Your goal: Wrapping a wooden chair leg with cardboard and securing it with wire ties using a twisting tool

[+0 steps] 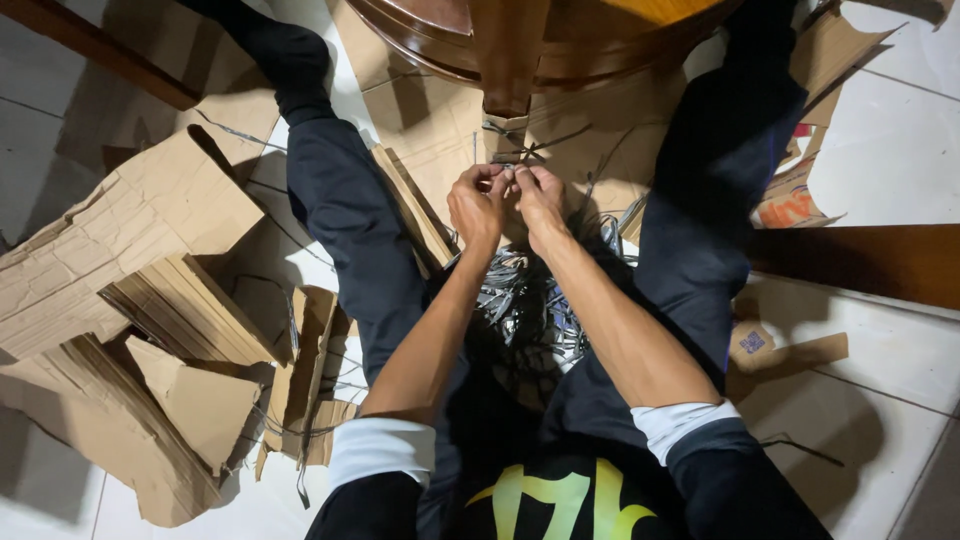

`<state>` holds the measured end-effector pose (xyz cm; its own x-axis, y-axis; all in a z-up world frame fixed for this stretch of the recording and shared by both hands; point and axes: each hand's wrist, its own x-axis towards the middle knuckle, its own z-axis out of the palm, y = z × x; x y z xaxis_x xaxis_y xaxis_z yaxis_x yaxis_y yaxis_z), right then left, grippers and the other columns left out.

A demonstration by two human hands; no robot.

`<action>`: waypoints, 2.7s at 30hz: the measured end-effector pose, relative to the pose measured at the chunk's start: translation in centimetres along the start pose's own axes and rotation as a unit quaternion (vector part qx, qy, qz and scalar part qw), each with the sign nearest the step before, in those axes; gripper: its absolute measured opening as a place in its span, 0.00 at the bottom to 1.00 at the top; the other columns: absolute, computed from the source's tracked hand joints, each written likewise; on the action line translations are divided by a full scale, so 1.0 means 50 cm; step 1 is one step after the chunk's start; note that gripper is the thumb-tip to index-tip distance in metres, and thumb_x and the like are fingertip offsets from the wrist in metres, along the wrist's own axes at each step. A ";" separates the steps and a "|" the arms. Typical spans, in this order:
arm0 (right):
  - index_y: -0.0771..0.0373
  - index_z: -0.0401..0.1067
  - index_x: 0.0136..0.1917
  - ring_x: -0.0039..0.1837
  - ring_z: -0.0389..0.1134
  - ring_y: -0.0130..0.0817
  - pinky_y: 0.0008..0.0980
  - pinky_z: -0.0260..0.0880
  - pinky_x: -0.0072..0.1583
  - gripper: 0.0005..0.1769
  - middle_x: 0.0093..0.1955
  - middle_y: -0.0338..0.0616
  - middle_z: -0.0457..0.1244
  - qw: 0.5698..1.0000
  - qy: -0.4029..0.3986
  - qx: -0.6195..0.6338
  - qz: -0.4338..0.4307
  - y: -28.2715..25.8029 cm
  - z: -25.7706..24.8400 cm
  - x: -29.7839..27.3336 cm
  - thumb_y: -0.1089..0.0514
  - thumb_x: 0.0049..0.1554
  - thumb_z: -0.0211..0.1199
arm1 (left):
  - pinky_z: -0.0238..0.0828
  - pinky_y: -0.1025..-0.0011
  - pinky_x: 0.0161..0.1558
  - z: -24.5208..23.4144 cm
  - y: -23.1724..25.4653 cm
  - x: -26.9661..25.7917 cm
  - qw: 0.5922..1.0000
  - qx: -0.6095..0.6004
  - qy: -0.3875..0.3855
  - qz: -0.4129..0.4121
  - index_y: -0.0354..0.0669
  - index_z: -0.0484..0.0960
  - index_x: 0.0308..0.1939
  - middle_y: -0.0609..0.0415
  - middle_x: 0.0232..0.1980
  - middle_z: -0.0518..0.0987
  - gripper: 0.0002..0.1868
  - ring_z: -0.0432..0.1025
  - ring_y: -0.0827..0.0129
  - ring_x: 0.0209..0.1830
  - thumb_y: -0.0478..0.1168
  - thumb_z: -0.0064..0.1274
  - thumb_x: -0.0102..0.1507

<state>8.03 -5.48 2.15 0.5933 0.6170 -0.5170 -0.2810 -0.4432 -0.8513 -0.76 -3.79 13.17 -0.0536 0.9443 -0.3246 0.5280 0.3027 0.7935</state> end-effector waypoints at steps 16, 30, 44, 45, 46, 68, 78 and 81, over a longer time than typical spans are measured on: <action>0.69 0.66 0.61 0.36 0.71 0.37 0.39 0.77 0.32 0.22 0.45 0.52 0.72 0.998 0.014 -0.040 0.054 0.039 -0.060 0.097 0.53 0.60 0.59 | 0.78 0.60 0.47 0.028 -0.078 0.039 0.997 -0.029 0.059 0.048 0.51 0.84 0.41 0.54 0.41 0.84 0.06 0.81 0.58 0.42 0.46 0.58 0.64; 0.51 0.68 0.65 0.61 0.70 0.53 0.60 0.72 0.58 0.19 0.60 0.46 0.67 0.867 -0.128 -0.461 -0.136 0.159 -0.224 -0.108 0.55 0.60 0.62 | 0.72 0.54 0.63 0.006 -0.369 -0.111 0.983 0.141 -0.082 0.083 0.51 0.76 0.62 0.49 0.54 0.78 0.23 0.74 0.50 0.60 0.43 0.59 0.63; 0.50 0.76 0.42 0.38 0.75 0.31 0.31 0.77 0.45 0.10 0.35 0.35 0.71 0.940 -0.019 -0.334 -0.063 0.168 -0.249 -0.110 0.53 0.59 0.53 | 0.79 0.55 0.50 -0.054 -0.287 -0.144 0.983 -0.170 0.049 0.047 0.45 0.88 0.47 0.42 0.45 0.85 0.11 0.79 0.49 0.51 0.46 0.56 0.69; 0.49 0.78 0.43 0.46 0.74 0.39 0.38 0.74 0.51 0.08 0.40 0.38 0.71 0.934 0.012 -0.326 -0.149 0.166 -0.253 -0.113 0.53 0.58 0.58 | 0.78 0.56 0.52 -0.057 -0.287 -0.146 0.982 -0.171 0.052 0.057 0.48 0.89 0.47 0.45 0.46 0.84 0.11 0.79 0.50 0.52 0.47 0.55 0.69; 0.48 0.80 0.44 0.53 0.73 0.46 0.45 0.72 0.57 0.05 0.44 0.40 0.72 0.919 0.042 -0.315 -0.234 0.163 -0.255 -0.114 0.53 0.57 0.63 | 0.77 0.56 0.55 -0.061 -0.286 -0.146 0.981 -0.173 0.056 0.067 0.52 0.89 0.47 0.47 0.47 0.84 0.11 0.78 0.52 0.53 0.48 0.54 0.70; 0.54 0.72 0.56 0.61 0.74 0.42 0.37 0.77 0.62 0.07 0.59 0.53 0.70 0.915 -0.264 0.302 0.046 0.010 -0.255 -0.230 0.57 0.67 0.55 | 0.61 0.46 0.72 -0.049 -0.240 -0.249 0.945 -0.080 -0.185 0.256 0.51 0.67 0.75 0.38 0.66 0.74 0.36 0.66 0.40 0.70 0.55 0.58 0.65; 0.52 0.68 0.47 0.45 0.68 0.23 0.23 0.76 0.53 0.08 0.42 0.32 0.66 0.928 -0.079 0.346 0.111 0.091 -0.330 -0.091 0.57 0.69 0.51 | 0.54 0.83 0.20 -0.044 -0.337 -0.193 0.899 -0.394 -0.185 -0.053 0.46 0.81 0.38 0.62 0.19 0.63 0.13 0.57 0.80 0.16 0.43 0.42 0.71; 0.52 0.69 0.48 0.46 0.67 0.22 0.23 0.76 0.54 0.05 0.43 0.31 0.65 0.940 -0.053 0.321 0.105 0.074 -0.337 -0.094 0.56 0.68 0.54 | 0.47 0.84 0.17 -0.074 -0.317 -0.180 0.849 -0.493 -0.142 -0.127 0.45 0.74 0.37 0.68 0.21 0.54 0.14 0.49 0.83 0.15 0.43 0.35 0.74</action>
<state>16.89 -20.97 2.94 0.4045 0.6367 -0.6565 -0.8007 -0.1002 -0.5906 -11.82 -16.63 5.42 0.2212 0.8052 -0.5503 -0.4429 0.5856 0.6789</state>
